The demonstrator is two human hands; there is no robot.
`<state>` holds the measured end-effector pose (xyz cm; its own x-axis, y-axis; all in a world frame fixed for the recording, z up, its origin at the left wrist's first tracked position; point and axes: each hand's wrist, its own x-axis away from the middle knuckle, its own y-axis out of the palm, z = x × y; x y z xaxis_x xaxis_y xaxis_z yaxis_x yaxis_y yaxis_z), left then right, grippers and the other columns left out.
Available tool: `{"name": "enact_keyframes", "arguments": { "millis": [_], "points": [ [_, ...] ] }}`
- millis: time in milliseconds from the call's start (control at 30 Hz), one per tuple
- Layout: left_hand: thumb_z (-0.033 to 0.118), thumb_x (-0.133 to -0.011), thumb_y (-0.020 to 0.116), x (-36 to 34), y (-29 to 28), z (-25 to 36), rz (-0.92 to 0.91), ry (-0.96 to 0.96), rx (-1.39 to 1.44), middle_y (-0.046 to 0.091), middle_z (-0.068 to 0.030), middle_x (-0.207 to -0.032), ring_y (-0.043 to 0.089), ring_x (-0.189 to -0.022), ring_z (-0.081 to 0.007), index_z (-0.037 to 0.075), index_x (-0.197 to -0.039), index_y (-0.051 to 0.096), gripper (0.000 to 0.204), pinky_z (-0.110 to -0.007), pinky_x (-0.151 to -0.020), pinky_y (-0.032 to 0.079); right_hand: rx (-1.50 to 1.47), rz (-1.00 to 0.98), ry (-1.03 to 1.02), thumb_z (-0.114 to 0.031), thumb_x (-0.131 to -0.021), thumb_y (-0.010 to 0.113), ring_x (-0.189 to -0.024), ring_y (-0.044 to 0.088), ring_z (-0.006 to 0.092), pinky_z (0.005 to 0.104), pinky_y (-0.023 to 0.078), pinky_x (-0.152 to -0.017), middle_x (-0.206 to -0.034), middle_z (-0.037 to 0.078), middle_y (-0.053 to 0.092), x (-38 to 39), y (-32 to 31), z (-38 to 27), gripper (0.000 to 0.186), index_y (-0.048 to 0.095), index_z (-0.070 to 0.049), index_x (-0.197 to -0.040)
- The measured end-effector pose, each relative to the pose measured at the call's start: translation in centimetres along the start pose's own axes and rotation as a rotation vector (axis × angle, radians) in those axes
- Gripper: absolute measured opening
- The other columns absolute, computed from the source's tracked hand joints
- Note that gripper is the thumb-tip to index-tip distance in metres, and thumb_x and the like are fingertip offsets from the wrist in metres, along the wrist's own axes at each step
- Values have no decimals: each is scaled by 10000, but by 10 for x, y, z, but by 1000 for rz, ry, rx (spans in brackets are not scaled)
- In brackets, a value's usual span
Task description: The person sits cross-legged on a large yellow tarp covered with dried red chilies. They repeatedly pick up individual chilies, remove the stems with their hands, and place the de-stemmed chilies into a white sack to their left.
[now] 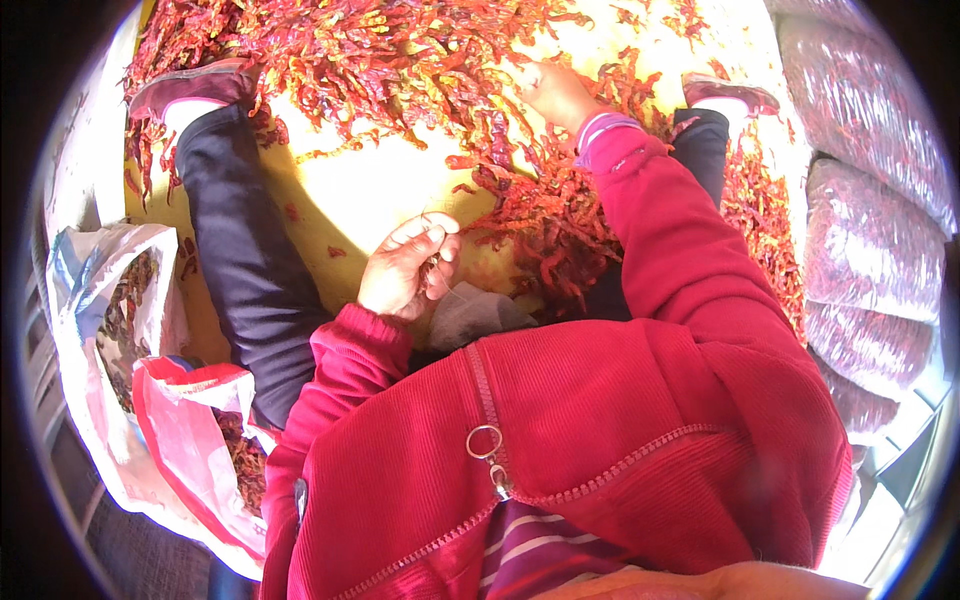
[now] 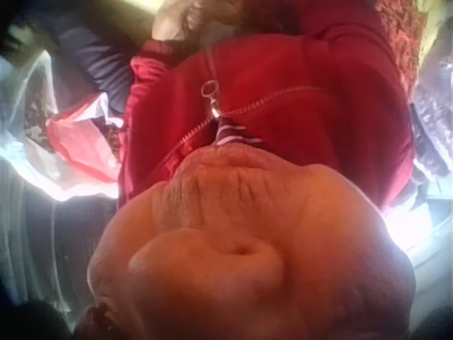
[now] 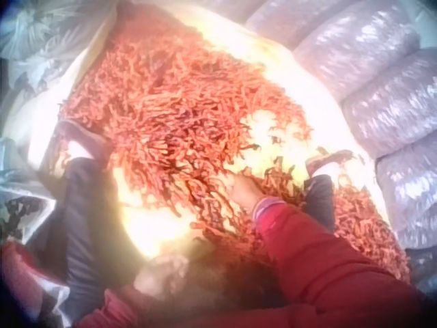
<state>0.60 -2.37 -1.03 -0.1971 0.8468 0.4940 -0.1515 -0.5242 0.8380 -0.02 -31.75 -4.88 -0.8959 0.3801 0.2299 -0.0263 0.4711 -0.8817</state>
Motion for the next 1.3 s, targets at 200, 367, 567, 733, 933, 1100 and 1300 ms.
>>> {"name": "enact_keyframes", "arguments": {
  "millis": [200, 367, 567, 733, 933, 1100, 1300],
  "points": [
    [108, -794, 457, 3, 7, -5, -19, -1, -17, 449, -30, -587, 367, -419, -80, 45, -851, 524, 109, -167, -332, 249, -122, 15, 52, -213, -719, 506, -783, 532, 309, 366, 420, -696, -785, 170, 555, 2, -2, -6, 255, 508, -62, -924],
    [114, -798, 455, 1, 1, -7, 14, -3, -74, 427, -22, -559, 350, -397, -81, 46, -849, 523, 109, -181, -333, 253, 41, 91, -26, -189, -723, 487, -781, 535, 320, 369, 427, -716, -791, 187, 550, -18, 20, -7, 247, 514, -14, -896],
    [127, -809, 445, -1, 2, -7, 21, -9, -41, 406, -10, -544, 332, -382, -80, 48, -849, 510, 110, -188, -330, 254, -126, 30, 128, -90, -682, 526, -547, 481, 156, 268, 399, -550, -586, 74, 489, -3, 7, -3, 70, 473, -45, -673],
    [133, -813, 441, -4, -3, -11, 4, 32, -72, 411, -7, -558, 334, -384, -77, 57, -868, 502, 112, -180, -330, 262, -340, 32, 122, -98, -681, 536, -560, 521, 159, 270, 420, -541, -640, 92, 543, 42, -10, -14, 96, 521, -33, -751],
    [108, -816, 430, -3, 5, -18, 41, 97, -223, 408, -1, -575, 333, -398, -63, 77, -932, 483, 131, -173, -337, 272, -362, 52, -237, -63, -706, 496, -506, 417, 105, 261, 365, -483, -547, 43, 429, 107, -11, -57, 54, 449, -38, -693],
    [96, -823, 426, -7, 8, -25, 12, 141, -443, 422, 11, -585, 329, -386, -46, 68, -912, 490, 113, -172, -340, 274, -404, -33, -476, -25, -660, 497, -514, 466, 233, 317, 382, -491, -584, 111, 469, 141, -1, -98, 70, 429, -22, -681],
    [140, -839, 386, -11, -2, -23, 85, 219, -495, 386, 21, -533, 310, -379, -53, 68, -810, 480, 121, -172, -333, 253, -547, -350, -310, -74, -671, 515, -546, 498, 208, 303, 392, -521, -603, 119, 479, 136, 4, -95, 102, 451, -28, -737]
  ]
}}
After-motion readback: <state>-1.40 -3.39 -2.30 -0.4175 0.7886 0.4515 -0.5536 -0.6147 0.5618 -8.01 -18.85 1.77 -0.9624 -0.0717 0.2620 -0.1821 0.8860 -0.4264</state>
